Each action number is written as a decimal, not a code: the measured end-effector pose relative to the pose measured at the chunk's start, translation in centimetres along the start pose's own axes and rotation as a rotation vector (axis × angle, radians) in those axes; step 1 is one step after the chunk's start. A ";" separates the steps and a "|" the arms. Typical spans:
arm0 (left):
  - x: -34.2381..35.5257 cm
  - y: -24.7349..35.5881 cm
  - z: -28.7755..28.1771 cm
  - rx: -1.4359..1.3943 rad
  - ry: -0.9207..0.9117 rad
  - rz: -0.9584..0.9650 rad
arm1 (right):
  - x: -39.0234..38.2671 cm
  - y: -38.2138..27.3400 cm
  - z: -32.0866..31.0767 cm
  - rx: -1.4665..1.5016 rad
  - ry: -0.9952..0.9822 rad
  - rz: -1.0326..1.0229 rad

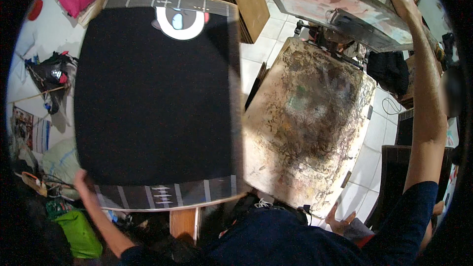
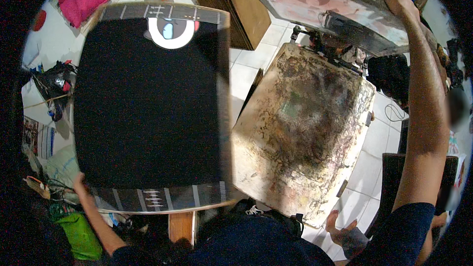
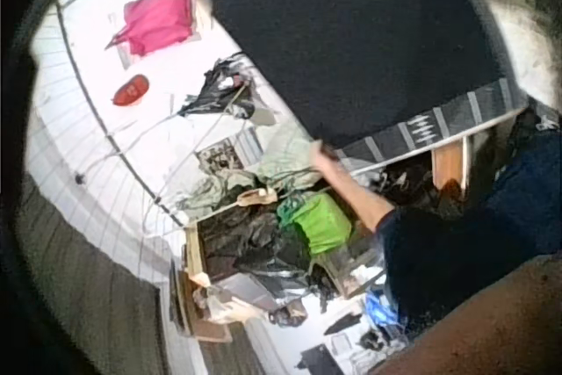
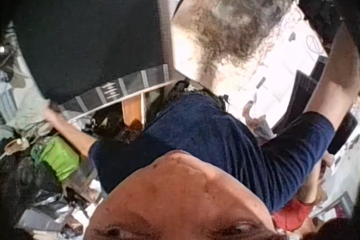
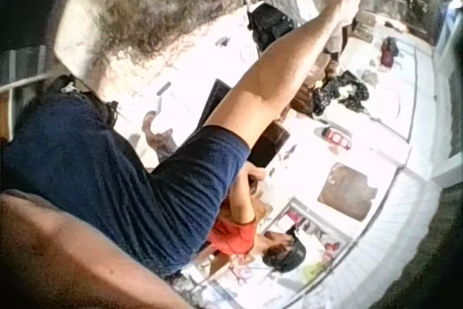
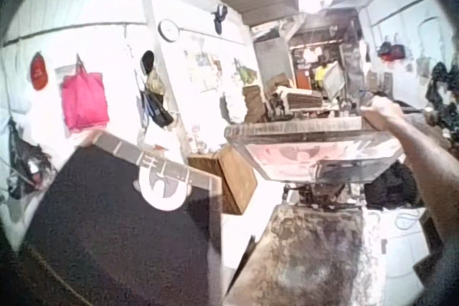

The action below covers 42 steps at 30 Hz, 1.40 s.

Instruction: The person performs screen printing on black fabric pieces using a squeegee and a screen frame. They repeatedly align the screen, pull the squeegee across to transfer ink, lift the screen, and stack the printed items.

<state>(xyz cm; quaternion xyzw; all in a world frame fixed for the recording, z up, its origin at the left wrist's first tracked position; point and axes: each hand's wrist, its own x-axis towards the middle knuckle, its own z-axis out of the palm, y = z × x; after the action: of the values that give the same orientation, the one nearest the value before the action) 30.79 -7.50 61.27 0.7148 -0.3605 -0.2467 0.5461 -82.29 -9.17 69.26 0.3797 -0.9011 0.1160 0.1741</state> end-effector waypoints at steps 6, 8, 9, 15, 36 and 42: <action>-8.1 -18.7 19.1 0.046 -0.209 0.044 | -4.7 -1.2 -0.3 -0.052 0.035 0.073; -10.4 -22.4 24.4 0.055 -0.306 -0.007 | -6.8 -2.3 -1.3 -0.063 0.011 0.056; -11.2 -23.8 26.7 0.048 -0.402 -0.021 | -7.8 -3.0 -1.5 -0.044 0.001 0.085; -14.4 -27.8 38.2 0.301 -0.707 -0.004 | -10.8 -5.2 -3.0 0.088 0.022 0.123; -21.7 -24.8 42.2 0.506 -1.127 0.173 | -1.7 -2.5 -1.4 -0.136 0.093 -0.158; -22.6 -22.1 41.5 0.613 -1.055 0.207 | 1.3 -1.4 -1.1 -0.073 0.100 -0.252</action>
<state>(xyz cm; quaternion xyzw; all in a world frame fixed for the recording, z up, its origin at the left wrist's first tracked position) -8.71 -11.54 27.44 0.5821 -0.7040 -0.3979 0.0850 -81.83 -10.60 70.83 0.4772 -0.8400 0.0789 0.2458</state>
